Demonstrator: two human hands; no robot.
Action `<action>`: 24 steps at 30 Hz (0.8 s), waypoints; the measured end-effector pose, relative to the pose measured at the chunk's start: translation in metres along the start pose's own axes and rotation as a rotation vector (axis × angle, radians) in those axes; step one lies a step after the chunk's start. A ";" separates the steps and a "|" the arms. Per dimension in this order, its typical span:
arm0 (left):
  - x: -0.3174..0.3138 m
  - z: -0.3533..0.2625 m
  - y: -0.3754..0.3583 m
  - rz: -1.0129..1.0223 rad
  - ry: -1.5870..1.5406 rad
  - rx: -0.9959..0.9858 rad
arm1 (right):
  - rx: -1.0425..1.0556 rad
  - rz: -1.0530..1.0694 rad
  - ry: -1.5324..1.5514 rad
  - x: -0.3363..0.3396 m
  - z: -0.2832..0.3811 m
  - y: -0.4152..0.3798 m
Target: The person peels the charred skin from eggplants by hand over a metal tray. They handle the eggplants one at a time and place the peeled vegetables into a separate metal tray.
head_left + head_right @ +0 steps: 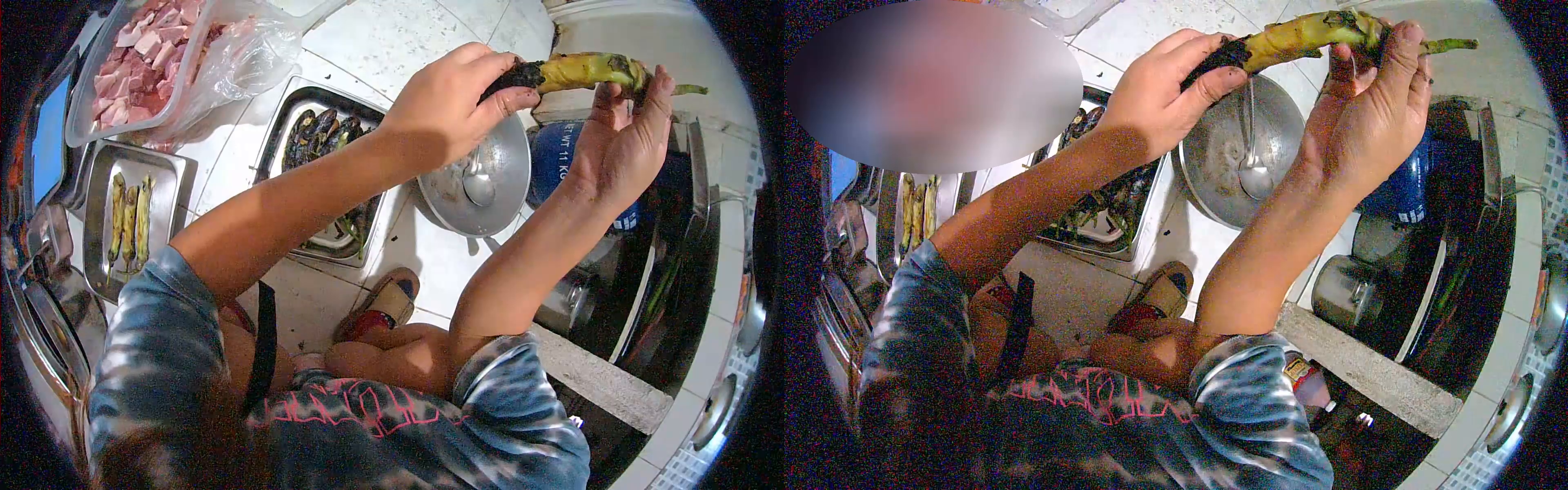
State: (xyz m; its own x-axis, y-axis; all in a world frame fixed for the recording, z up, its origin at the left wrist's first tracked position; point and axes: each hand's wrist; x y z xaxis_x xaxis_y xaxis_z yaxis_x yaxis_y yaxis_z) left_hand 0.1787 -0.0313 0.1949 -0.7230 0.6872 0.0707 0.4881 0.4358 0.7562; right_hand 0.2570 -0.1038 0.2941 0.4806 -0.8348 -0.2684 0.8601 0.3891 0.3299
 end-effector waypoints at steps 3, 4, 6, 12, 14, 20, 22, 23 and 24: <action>0.002 -0.002 -0.001 0.025 0.017 0.004 | 0.008 -0.047 -0.009 -0.001 0.000 0.001; 0.001 -0.002 -0.001 0.021 0.017 0.004 | 0.012 -0.072 -0.017 -0.001 0.000 0.002; 0.001 -0.002 -0.001 0.027 0.018 0.002 | 0.018 -0.064 -0.024 -0.003 -0.001 0.000; -0.004 0.001 0.001 -0.072 -0.044 0.003 | 0.006 -0.068 -0.049 -0.002 0.001 -0.002; -0.004 -0.001 0.001 -0.093 -0.061 0.054 | 0.007 -0.062 -0.057 -0.002 0.002 -0.002; -0.011 0.003 0.001 -0.177 -0.250 0.312 | 0.004 0.044 -0.045 0.005 0.003 0.001; -0.013 0.002 0.001 -0.206 -0.266 0.409 | -0.011 0.060 -0.029 0.004 0.005 0.001; -0.013 0.002 0.000 -0.220 -0.273 0.456 | -0.007 0.052 -0.034 0.003 0.005 0.001; -0.013 0.004 0.000 -0.184 -0.294 0.527 | -0.003 0.044 -0.039 0.002 0.006 0.000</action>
State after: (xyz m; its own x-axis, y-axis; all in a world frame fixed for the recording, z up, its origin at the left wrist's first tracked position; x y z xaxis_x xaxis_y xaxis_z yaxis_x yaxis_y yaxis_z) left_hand 0.1897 -0.0377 0.1910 -0.6900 0.6721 -0.2685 0.5980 0.7384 0.3118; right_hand 0.2566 -0.1078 0.2987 0.5113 -0.8313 -0.2181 0.8387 0.4272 0.3378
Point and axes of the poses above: each hand's wrist, its own y-axis towards the middle knuckle, its own x-axis out of the back of the hand, z = x × y, and after that the axes turned 12 degrees about -x, right-handed
